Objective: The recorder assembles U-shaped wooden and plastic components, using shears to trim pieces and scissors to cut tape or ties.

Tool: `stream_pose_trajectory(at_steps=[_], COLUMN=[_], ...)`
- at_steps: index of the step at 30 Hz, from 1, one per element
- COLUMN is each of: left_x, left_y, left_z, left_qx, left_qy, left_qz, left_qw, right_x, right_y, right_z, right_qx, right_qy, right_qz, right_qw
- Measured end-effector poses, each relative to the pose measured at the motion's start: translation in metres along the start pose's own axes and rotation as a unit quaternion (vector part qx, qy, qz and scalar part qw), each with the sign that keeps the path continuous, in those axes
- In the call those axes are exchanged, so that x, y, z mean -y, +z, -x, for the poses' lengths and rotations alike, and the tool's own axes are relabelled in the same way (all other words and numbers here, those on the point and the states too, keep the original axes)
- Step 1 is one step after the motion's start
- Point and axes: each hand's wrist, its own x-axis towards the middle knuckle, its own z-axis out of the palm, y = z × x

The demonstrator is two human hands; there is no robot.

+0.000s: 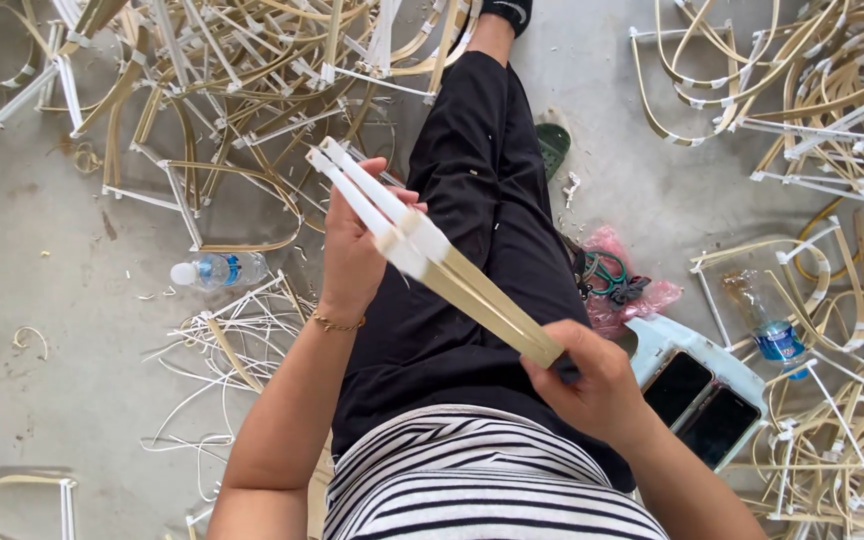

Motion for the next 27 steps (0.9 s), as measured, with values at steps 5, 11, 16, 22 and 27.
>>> stream_pose_trajectory(at_steps=[5,11,16,22,27], left_x=[-0.011,-0.023,-0.047,-0.072,-0.085], left_y=[0.012,0.028,0.034,0.048,0.053], left_z=[0.017,0.049,0.053,0.054,0.06], left_qx=[0.121,0.251,0.319,0.362,0.381], left_qy=[0.003,-0.069,-0.052,-0.014,0.022], left_qz=[0.008,-0.074,-0.121,-0.181,-0.218], left_qw=[0.993,0.963,0.939,0.914,0.898], right_x=[-0.059,-0.084,-0.105,-0.127,-0.136], right_y=[0.013,0.009,0.011,0.014,0.017], right_z=[0.019,0.012,0.021,0.036,0.039], right_qx=[-0.066,-0.152,-0.151,-0.123,-0.085], right_qy=[0.092,0.21,0.249,0.255,0.246], right_qz=[-0.058,-0.35,-0.426,-0.466,-0.497], right_qw=[0.992,0.9,0.857,0.838,0.828])
